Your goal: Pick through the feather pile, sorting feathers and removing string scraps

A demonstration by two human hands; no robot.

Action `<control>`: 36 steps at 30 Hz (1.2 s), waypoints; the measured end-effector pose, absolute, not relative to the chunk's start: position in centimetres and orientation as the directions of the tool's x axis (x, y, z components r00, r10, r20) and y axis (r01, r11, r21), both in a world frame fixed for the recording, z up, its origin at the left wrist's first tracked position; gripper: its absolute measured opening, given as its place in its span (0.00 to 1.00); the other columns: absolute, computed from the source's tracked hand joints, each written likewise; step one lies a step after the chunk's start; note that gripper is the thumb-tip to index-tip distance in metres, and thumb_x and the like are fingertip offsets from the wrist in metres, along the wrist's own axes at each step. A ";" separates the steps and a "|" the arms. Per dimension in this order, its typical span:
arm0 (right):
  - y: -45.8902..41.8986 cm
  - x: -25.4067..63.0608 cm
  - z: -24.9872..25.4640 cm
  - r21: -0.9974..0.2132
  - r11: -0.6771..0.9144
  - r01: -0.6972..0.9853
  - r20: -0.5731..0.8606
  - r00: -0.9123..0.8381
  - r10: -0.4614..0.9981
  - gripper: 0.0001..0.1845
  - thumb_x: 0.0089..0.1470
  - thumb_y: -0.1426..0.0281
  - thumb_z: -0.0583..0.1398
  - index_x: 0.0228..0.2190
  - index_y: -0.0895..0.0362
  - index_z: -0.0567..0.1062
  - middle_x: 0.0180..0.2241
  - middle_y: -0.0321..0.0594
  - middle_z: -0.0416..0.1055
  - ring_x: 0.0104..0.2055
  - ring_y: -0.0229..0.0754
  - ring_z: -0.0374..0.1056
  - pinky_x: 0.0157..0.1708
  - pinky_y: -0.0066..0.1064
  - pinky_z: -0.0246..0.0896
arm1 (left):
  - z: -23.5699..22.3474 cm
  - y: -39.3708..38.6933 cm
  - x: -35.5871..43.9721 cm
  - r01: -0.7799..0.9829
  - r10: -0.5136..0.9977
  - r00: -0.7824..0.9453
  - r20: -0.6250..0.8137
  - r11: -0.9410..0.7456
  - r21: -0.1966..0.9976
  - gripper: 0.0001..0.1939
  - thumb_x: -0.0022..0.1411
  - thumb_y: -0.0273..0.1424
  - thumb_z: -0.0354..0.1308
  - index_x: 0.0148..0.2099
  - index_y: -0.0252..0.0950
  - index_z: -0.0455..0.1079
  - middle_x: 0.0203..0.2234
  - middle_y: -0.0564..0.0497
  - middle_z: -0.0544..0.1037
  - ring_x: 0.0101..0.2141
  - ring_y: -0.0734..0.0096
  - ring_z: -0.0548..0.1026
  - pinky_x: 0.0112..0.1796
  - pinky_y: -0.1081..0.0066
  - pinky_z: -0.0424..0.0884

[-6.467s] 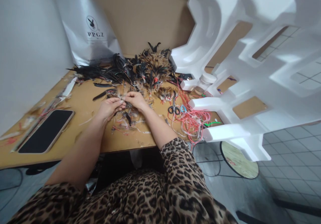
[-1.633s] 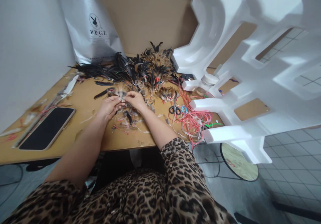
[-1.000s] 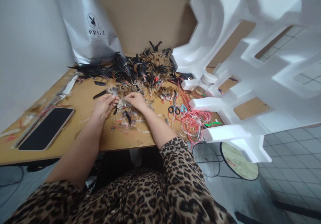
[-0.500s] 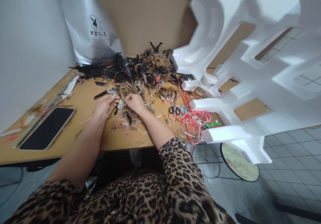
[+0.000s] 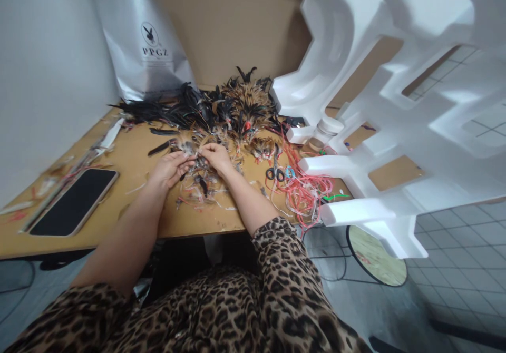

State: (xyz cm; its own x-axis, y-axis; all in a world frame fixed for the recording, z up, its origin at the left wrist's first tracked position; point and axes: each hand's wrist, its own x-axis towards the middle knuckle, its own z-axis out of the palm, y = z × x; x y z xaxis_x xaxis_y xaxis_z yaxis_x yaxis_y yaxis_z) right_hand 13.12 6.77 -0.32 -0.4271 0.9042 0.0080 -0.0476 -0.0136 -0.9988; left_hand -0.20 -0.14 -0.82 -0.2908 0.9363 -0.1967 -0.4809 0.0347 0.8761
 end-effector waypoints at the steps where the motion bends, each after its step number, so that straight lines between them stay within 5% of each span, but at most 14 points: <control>1: 6.8 13.1 -0.3 -0.998 0.053 -0.024 0.058 -0.413 0.909 0.10 0.42 0.65 0.61 0.25 0.59 0.69 0.18 0.28 0.64 0.16 0.27 0.54 0.18 0.21 0.48 | -0.8 -0.2 -0.2 -0.481 0.940 -0.275 -0.204 0.049 0.875 0.06 0.49 0.24 0.63 0.32 0.28 0.70 0.26 0.44 0.79 0.21 0.77 0.75 0.19 0.83 0.65; 8: 6.2 13.2 -0.3 -0.822 0.488 0.292 0.366 -0.385 0.847 0.07 0.47 0.68 0.56 0.26 0.59 0.71 0.25 0.33 0.69 0.27 0.32 0.62 0.32 0.23 0.57 | -0.4 -0.5 -0.1 -0.532 0.953 -0.138 -0.270 0.159 0.832 0.03 0.52 0.19 0.59 0.32 0.28 0.71 0.26 0.44 0.79 0.22 0.75 0.76 0.18 0.83 0.65; 17: 5.2 13.2 0.4 -0.792 0.505 0.344 0.359 -0.407 0.840 0.06 0.45 0.69 0.57 0.26 0.59 0.72 0.26 0.33 0.70 0.26 0.31 0.61 0.32 0.23 0.56 | -1.1 -0.2 -0.3 -0.565 0.966 -0.102 -0.238 0.140 0.813 0.03 0.51 0.18 0.60 0.30 0.28 0.73 0.21 0.48 0.76 0.20 0.81 0.72 0.21 0.84 0.67; 22: 5.7 12.8 0.2 -0.982 0.188 0.024 0.164 -0.393 0.905 0.06 0.45 0.68 0.59 0.25 0.59 0.69 0.21 0.31 0.68 0.18 0.28 0.59 0.20 0.22 0.54 | -1.3 0.1 -0.7 -0.617 0.973 -0.154 -0.169 0.039 0.786 0.03 0.49 0.18 0.62 0.28 0.28 0.72 0.23 0.48 0.75 0.21 0.83 0.71 0.22 0.84 0.66; 27: 6.4 13.1 0.5 -0.920 -0.312 -0.237 -0.125 -0.576 0.808 0.05 0.44 0.74 0.61 0.26 0.60 0.69 0.22 0.31 0.72 0.14 0.24 0.55 0.12 0.17 0.45 | -1.5 0.1 -1.1 -0.620 0.987 -0.144 -0.075 -0.031 0.784 0.04 0.47 0.22 0.64 0.28 0.28 0.72 0.23 0.49 0.75 0.21 0.83 0.70 0.22 0.84 0.66; 30: 6.6 13.5 0.7 -0.825 -0.503 -0.256 -0.197 -0.704 0.682 0.05 0.46 0.78 0.61 0.29 0.62 0.70 0.21 0.32 0.72 0.16 0.25 0.60 0.15 0.15 0.55 | -1.5 0.0 -1.0 -0.567 0.990 -0.137 -0.028 -0.055 0.822 0.06 0.45 0.23 0.66 0.28 0.28 0.73 0.24 0.48 0.76 0.22 0.83 0.71 0.24 0.83 0.67; 36: 6.6 13.8 0.8 -0.784 -0.596 -0.174 -0.287 -0.750 0.596 0.02 0.53 0.79 0.57 0.30 0.65 0.71 0.21 0.36 0.73 0.19 0.28 0.67 0.20 0.17 0.65 | -1.2 -0.3 -1.0 -0.447 0.993 -0.120 0.004 -0.058 0.893 0.09 0.43 0.27 0.68 0.28 0.29 0.74 0.23 0.48 0.77 0.22 0.82 0.71 0.25 0.82 0.68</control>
